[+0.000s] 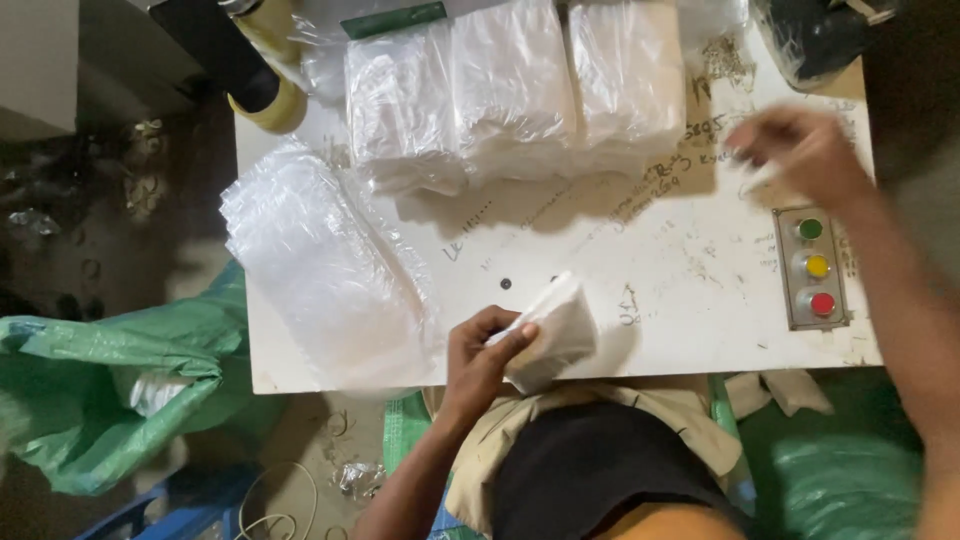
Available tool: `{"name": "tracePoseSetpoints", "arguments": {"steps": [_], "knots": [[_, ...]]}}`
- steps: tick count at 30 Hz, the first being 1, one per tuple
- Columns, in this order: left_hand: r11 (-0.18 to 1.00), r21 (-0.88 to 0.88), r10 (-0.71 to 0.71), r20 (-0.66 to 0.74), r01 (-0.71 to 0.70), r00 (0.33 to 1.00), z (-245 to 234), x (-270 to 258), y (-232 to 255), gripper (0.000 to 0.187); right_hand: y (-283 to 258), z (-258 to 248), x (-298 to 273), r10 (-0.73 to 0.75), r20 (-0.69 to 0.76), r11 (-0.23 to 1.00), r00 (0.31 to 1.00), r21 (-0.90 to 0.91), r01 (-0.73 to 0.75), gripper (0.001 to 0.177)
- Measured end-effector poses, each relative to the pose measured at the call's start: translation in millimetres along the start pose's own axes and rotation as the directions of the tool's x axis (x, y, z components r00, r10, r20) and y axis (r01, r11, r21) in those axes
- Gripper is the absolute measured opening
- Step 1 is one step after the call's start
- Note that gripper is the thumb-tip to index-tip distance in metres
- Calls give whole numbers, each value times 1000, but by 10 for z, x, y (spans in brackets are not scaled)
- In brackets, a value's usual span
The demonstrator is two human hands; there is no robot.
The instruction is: The person packs plastic bags by folding individual bags and stuffing them into larger plastic sleeves on a work table.
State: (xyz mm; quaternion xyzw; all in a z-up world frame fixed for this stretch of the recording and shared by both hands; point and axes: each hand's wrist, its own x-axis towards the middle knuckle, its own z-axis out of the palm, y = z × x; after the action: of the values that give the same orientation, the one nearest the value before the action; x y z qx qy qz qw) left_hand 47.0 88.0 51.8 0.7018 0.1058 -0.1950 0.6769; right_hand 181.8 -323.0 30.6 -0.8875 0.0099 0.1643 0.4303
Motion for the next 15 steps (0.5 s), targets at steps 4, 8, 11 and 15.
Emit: {"name": "tracePoseSetpoints", "arguments": {"steps": [4, 8, 11, 15], "knots": [[721, 427, 655, -164, -546, 737, -83, -243, 254, 20, 2761, -1427, 1641, -625, -589, 756, 512, -292, 586, 36], [469, 607, 844, -94, -642, 528, 41, -121, 55, 13, 2114, -1354, 1614, -267, -528, 944, 806, -310, 110, 60], [471, 628, 833, -87, -620, 546, 133, -44, -11, 15, 3581, -1741, 1950, -106, -575, 990, 811, -137, 32, 17], [452, 674, 854, -138, -584, 502, 231, 3, -19, 12, 4203, -2164, 3040, 463, -250, 886, 850, 100, -453, 12]]}}
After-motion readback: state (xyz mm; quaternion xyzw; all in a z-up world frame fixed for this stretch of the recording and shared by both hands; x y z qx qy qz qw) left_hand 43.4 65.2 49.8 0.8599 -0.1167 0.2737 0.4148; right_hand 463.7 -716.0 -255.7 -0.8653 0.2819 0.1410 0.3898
